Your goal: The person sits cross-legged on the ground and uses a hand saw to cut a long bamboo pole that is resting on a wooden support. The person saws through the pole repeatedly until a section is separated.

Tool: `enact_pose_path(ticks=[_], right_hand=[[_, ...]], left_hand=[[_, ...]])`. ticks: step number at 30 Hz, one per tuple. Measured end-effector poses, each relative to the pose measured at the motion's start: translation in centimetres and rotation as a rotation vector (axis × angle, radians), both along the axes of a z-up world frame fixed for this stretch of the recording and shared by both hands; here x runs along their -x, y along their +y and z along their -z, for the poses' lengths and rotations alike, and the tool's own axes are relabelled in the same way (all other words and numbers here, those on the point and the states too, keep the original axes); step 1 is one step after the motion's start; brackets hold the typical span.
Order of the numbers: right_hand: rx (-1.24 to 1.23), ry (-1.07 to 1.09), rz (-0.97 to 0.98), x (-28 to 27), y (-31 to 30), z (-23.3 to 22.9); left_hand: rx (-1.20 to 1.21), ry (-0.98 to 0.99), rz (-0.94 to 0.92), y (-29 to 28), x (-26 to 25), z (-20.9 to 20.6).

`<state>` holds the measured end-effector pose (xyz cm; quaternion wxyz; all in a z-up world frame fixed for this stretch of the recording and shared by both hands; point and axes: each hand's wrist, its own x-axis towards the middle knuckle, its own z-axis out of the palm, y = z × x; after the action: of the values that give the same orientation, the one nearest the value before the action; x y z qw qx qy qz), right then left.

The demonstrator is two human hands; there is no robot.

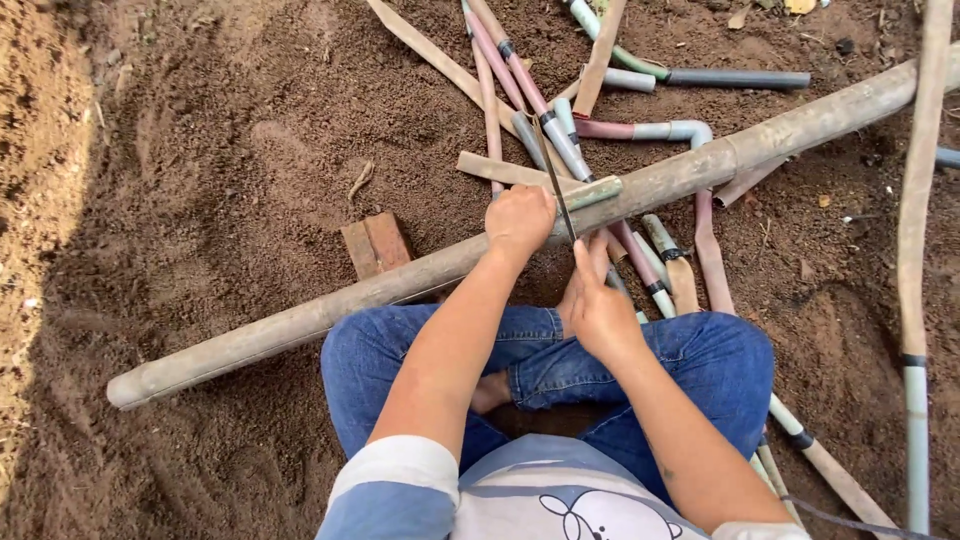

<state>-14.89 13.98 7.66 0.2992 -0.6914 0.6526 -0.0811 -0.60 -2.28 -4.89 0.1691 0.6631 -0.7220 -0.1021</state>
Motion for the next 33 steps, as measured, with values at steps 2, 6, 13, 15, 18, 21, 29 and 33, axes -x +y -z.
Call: enact_pose_path(ticks=[2,6,13,15,18,21,29,33], right_hand=[[-0.005,0.014,-0.007,0.4,0.1,0.4],[-0.053,0.029,-0.033,0.1,-0.9,-0.5],[-0.074,0.007,-0.017,1.1,0.8,-1.4],[-0.093,0.026,-0.018,1.4,2.4,-1.0],[-0.065,0.045,-0.006,1.4,2.5,-0.4],[0.036,0.071,-0.029,-1.0,-2.1,-3.8],[0.047,0.054,0.000,-0.3,-1.4,1.0],[-0.038,0.003,0.006,-0.1,0.7,-0.9]], left_hand=[[0.042,-0.013,-0.008,0.5,0.3,-0.5],[0.047,-0.027,-0.051,-0.5,0.7,2.2],[-0.073,-0.013,-0.030,-0.3,0.2,0.9],[-0.007,-0.020,-0.062,-0.7,0.4,1.7],[0.035,-0.030,-0.048,-0.4,0.3,1.5],[0.195,-0.078,-0.048,1.6,0.4,-2.0],[0.034,-0.046,-0.029,-0.5,0.1,0.6],[0.000,-0.012,-0.029,0.2,0.1,-0.5]])
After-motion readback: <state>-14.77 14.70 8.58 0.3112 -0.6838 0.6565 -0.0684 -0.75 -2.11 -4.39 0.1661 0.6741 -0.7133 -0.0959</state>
